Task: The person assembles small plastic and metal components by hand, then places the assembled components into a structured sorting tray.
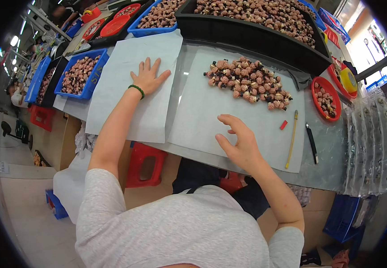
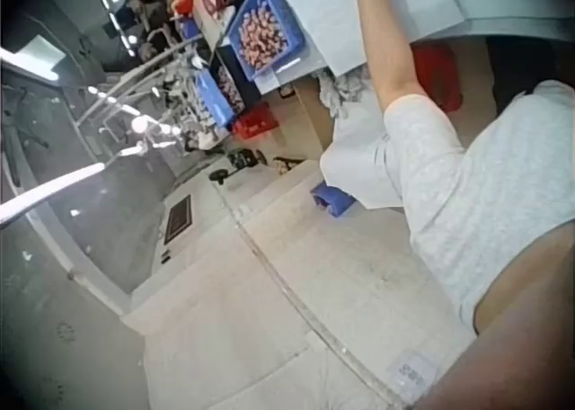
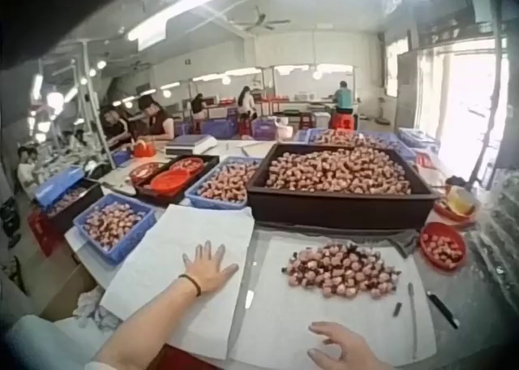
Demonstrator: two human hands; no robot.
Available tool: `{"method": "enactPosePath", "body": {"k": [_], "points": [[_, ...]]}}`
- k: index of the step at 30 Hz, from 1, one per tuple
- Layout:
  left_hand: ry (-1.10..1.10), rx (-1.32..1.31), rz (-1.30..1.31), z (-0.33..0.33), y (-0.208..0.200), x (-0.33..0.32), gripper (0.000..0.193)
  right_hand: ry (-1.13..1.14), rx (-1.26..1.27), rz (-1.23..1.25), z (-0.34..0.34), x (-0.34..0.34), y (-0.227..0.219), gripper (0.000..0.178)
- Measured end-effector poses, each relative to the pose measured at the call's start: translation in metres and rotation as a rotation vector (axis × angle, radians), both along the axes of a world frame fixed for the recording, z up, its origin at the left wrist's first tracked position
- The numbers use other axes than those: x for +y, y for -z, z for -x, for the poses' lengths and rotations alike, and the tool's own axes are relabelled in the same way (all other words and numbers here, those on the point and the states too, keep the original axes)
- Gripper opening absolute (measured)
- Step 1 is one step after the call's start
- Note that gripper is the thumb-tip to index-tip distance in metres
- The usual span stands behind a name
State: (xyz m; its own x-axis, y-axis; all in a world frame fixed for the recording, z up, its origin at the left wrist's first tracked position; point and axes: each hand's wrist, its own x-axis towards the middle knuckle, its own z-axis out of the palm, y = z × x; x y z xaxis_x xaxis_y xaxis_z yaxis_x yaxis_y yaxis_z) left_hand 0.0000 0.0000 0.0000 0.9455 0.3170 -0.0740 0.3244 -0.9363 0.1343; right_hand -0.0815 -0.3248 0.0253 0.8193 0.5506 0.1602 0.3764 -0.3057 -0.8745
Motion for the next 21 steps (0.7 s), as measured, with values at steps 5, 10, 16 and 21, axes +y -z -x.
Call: {"method": "enactPosePath", "body": {"k": [5, 10, 16, 21], "points": [[0.11, -0.072, -0.106, 0.019, 0.012, -0.008, 0.072, 0.111, 0.102, -0.059, 0.01, -0.045, 0.012, 0.036], [0.25, -0.067, -0.116, 0.041, 0.01, -0.008, 0.07, 0.25, 0.182, -0.124, 0.017, -0.084, 0.024, 0.032], [0.319, -0.064, -0.097, 0.048, 0.001, 0.003, 0.066, 0.409, 0.148, -0.151, 0.008, -0.11, 0.027, 0.028], [0.252, -0.164, -0.242, 0.055, -0.027, -0.04, 0.063, 0.305, 0.014, -0.011, -0.027, -0.099, 0.016, 0.026]]}}
